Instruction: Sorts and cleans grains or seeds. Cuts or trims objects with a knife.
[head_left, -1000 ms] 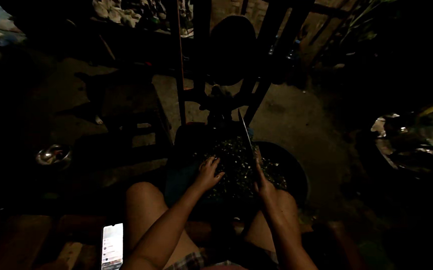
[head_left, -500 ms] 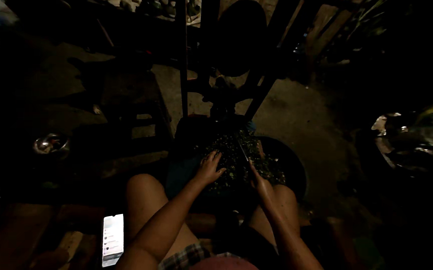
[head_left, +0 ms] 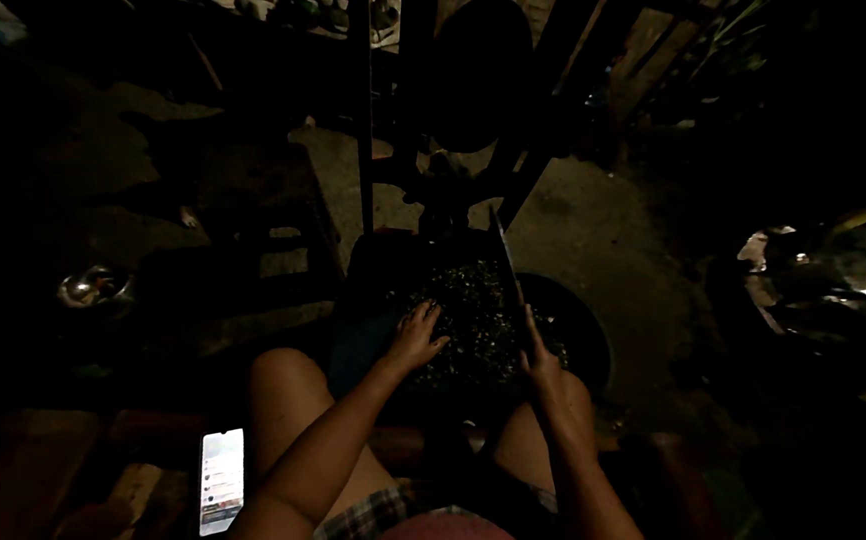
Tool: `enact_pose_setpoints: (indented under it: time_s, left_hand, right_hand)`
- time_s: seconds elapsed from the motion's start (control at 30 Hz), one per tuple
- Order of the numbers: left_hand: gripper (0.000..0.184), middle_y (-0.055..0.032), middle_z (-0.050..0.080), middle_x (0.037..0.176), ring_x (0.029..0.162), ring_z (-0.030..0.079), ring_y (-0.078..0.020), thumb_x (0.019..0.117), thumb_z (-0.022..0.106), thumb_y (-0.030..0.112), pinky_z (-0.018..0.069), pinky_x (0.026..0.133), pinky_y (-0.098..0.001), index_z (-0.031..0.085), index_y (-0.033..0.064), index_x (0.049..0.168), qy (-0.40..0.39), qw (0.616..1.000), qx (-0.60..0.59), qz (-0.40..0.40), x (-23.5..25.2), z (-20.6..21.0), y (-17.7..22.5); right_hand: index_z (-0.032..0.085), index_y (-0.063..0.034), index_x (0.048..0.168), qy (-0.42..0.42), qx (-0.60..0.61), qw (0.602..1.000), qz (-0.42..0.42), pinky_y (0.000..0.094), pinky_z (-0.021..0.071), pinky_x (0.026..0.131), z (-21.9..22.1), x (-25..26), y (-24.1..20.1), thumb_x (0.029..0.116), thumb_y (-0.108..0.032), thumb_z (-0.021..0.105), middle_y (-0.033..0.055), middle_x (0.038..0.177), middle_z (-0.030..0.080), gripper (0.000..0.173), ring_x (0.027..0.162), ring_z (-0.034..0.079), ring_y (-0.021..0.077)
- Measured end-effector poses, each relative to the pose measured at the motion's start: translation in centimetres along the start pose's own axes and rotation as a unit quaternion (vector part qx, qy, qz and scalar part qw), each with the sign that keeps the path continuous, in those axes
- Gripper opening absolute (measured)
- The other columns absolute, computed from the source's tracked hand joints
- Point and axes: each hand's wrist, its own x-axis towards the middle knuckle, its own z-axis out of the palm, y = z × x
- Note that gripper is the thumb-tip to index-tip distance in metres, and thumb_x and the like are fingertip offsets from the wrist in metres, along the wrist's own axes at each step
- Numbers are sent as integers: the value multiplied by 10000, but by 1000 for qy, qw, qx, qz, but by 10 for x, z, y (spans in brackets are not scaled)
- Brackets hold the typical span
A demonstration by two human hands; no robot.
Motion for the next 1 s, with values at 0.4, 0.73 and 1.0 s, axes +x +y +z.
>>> enact_pose_setpoints:
  time_s: [0.4, 0.73, 1.0]
  left_hand:
    - [693, -174, 266, 1681, 1525, 322, -358, 1041, 579, 425, 275, 1226, -565, 354, 86, 1602, 1, 1000, -1, -1, -2, -3, 0]
    - [693, -161, 282, 1677, 1526, 326, -345, 1034, 595, 423, 274, 1229, -561, 361, 101, 1601, 5, 1000, -6, 4, -2, 0, -3]
    - [705, -165, 268, 1681, 1517, 339, -351, 1033, 597, 419, 289, 1224, -561, 348, 91, 1606, 5, 1000, 1, 2, 0, -1, -5]
  right_hand:
    - [168, -181, 1655, -23, -37, 999, 21, 559, 558, 823, -6, 6, 0, 1067, -118, 447, 278, 1109, 709, 653, 876, 714, 411]
    - [146, -229, 1660, -87, -37, 993, 72, 556, 544, 855, 4, 13, 13, 1082, -153, 426, 270, 1116, 700, 646, 917, 701, 400]
    - [95, -335, 1659, -135, -63, 985, 85, 558, 556, 860, 32, 3, 19, 1103, -287, 396, 203, 1107, 721, 634, 936, 715, 364]
